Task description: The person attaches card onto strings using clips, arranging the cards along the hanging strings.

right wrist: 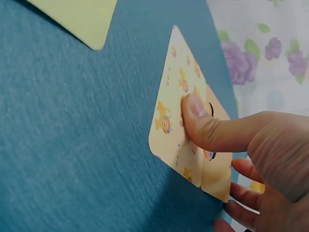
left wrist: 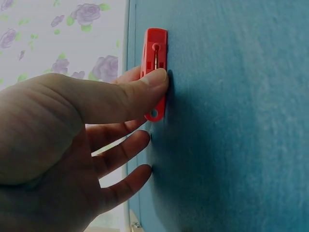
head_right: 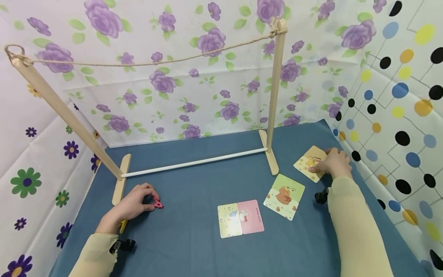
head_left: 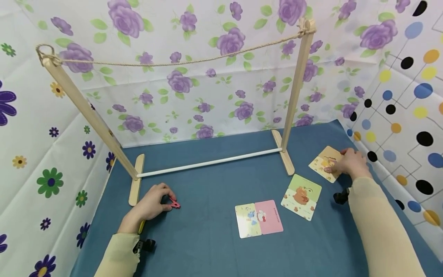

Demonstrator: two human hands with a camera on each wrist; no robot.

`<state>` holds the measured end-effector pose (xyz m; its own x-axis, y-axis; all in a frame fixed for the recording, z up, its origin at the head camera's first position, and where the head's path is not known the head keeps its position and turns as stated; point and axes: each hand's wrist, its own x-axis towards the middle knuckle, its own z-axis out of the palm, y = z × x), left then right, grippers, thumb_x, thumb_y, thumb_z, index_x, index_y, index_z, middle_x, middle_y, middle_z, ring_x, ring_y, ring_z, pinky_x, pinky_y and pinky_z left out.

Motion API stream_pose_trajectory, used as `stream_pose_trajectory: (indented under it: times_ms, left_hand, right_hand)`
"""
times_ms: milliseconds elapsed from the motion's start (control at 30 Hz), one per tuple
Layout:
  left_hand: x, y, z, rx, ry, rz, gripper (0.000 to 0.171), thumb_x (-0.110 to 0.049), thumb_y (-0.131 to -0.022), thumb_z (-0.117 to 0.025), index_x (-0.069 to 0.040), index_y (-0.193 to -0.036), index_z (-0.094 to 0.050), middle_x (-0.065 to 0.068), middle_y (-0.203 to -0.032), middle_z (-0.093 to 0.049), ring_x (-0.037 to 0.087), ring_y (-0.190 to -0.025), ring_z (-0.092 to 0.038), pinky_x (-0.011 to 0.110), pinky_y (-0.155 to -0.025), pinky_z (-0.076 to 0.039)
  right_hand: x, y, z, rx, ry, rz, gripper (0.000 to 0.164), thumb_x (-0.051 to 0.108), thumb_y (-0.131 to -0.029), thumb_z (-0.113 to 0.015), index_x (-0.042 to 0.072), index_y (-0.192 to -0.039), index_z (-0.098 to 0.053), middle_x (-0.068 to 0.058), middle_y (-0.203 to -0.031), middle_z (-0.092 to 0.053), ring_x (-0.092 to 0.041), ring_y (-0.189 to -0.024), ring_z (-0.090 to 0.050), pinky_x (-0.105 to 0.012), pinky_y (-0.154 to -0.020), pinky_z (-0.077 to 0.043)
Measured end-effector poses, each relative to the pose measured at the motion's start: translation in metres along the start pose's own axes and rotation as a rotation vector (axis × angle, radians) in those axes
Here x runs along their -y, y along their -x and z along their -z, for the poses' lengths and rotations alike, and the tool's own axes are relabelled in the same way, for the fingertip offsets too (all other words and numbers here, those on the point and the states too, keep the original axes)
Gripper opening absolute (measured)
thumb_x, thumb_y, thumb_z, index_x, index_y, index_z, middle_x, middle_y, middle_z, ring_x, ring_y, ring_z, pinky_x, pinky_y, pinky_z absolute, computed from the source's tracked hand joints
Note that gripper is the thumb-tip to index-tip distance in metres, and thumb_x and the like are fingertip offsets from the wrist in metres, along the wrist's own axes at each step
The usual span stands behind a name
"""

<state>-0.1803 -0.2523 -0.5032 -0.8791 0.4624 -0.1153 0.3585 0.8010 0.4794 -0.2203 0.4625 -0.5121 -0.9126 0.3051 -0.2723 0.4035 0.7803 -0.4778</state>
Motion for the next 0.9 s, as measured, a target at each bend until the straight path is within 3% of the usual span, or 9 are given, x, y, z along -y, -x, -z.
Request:
stream_pose_trajectory:
  times_ms: [200, 433, 567, 700, 900]
  left_hand:
    - [0.000, 0.001, 0.001, -0.009, -0.013, -0.020, 0.022, -0.007, -0.090, -0.087, -0.020, -0.102, -0.076, 0.003, -0.115, -0.062, 0.031, -0.109, -0.054, 0.054, -0.095, -0.046]
    - [0.002, 0.002, 0.001, -0.044, -0.007, -0.035, 0.020, -0.003, -0.093, -0.083, -0.018, -0.105, -0.075, 0.002, -0.115, -0.066, 0.031, -0.111, -0.058, 0.055, -0.097, -0.048]
    - [0.002, 0.003, 0.000, -0.064, 0.008, -0.019, 0.020, -0.003, -0.095, -0.081, -0.016, -0.108, -0.075, 0.002, -0.114, -0.068, 0.031, -0.112, -0.060, 0.056, -0.098, -0.049]
    - [0.004, 0.004, 0.000, -0.078, 0.023, -0.017, 0.018, -0.006, -0.098, -0.079, -0.015, -0.112, -0.075, 0.002, -0.114, -0.067, 0.029, -0.110, -0.063, 0.054, -0.096, -0.051]
    - [0.005, 0.006, -0.001, -0.110, 0.048, -0.004, 0.020, -0.008, -0.099, -0.079, -0.012, -0.118, -0.076, 0.003, -0.116, -0.067, 0.025, -0.107, -0.065, 0.052, -0.093, -0.053]
  right_hand:
    - [0.001, 0.006, 0.001, -0.019, -0.027, 0.018, 0.116, 0.048, -0.080, -0.094, -0.011, -0.156, -0.031, -0.050, -0.149, -0.020, -0.069, -0.135, -0.019, -0.081, -0.097, -0.032]
    - [0.000, 0.004, 0.002, 0.013, -0.073, -0.037, 0.126, 0.053, -0.074, -0.097, -0.005, -0.161, -0.027, -0.051, -0.154, -0.013, -0.072, -0.136, -0.016, -0.084, -0.092, -0.034]
    - [0.004, 0.008, 0.001, 0.013, -0.111, -0.065, 0.124, 0.046, -0.076, -0.097, -0.005, -0.161, -0.023, -0.053, -0.155, -0.007, -0.074, -0.137, -0.012, -0.085, -0.094, -0.032]
    - [0.007, 0.011, -0.002, -0.012, -0.156, -0.075, 0.119, 0.036, -0.080, -0.095, -0.005, -0.162, -0.020, -0.054, -0.154, -0.005, -0.073, -0.134, -0.018, -0.085, -0.096, -0.032]
    - [0.007, 0.012, -0.009, -0.058, -0.207, -0.056, 0.129, 0.028, -0.082, -0.093, -0.001, -0.168, -0.002, -0.053, -0.157, 0.007, -0.072, -0.131, -0.028, -0.084, -0.098, -0.034]
